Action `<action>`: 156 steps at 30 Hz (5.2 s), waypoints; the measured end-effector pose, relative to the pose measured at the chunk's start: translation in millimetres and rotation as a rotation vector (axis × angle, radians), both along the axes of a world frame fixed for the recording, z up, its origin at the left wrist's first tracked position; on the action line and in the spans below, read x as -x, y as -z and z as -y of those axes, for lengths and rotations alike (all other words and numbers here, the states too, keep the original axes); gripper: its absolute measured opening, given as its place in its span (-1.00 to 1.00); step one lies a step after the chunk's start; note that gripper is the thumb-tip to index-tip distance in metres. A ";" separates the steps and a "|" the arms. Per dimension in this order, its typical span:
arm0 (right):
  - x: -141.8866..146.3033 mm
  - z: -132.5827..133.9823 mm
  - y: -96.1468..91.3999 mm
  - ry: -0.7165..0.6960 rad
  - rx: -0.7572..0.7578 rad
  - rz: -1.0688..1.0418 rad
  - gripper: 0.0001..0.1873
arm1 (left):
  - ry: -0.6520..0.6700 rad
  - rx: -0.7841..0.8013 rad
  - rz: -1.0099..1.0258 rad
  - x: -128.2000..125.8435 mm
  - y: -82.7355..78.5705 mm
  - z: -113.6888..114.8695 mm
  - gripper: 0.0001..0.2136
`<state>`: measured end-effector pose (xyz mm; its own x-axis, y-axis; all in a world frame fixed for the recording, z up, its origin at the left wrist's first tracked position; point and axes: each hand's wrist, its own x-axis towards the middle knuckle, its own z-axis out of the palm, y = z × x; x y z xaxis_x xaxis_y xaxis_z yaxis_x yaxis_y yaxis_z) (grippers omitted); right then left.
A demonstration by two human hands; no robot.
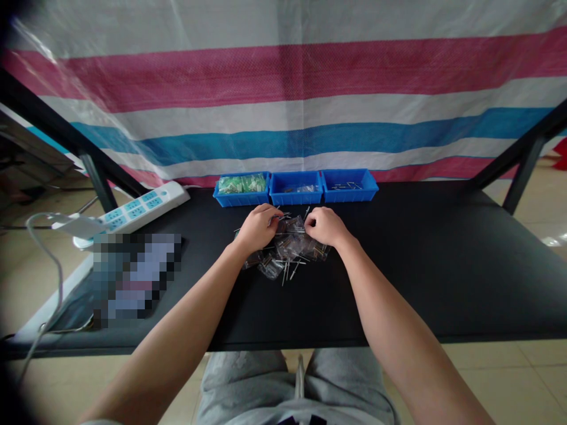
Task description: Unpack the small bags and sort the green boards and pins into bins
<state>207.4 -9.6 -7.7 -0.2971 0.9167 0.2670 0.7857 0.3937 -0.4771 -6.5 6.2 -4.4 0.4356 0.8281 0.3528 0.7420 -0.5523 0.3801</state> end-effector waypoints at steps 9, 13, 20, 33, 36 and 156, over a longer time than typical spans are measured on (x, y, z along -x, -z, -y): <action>-2.4 -1.6 2.0 -0.061 0.059 -0.009 -0.85 | 0.051 0.003 0.064 -2.0 -6.3 4.8 -0.77; 1.6 -0.3 1.2 -0.053 0.004 -0.048 -0.84 | 0.067 -0.021 0.110 -2.4 -7.6 6.2 -0.81; 13.6 10.0 -10.3 -0.071 0.030 -0.188 -0.89 | 0.159 0.033 0.169 -4.1 -17.3 13.2 -0.73; 20.4 17.2 -18.7 -0.079 0.048 -0.395 -0.78 | 0.079 0.069 0.326 -5.3 -16.4 12.9 -0.75; 18.7 17.5 -18.3 -0.072 0.096 -0.439 -0.64 | 0.074 0.054 0.353 -4.0 -15.0 10.9 -0.80; 16.2 13.0 -16.1 -0.002 0.058 -0.508 -0.66 | 0.095 0.192 0.395 -3.0 -17.7 9.7 -0.69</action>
<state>191.2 -22.6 8.4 -0.1451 0.9339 0.3267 0.4483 0.3564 -0.8197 -3.5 -3.5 13.3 0.3751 0.8579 0.3512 0.4687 -0.5024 0.7265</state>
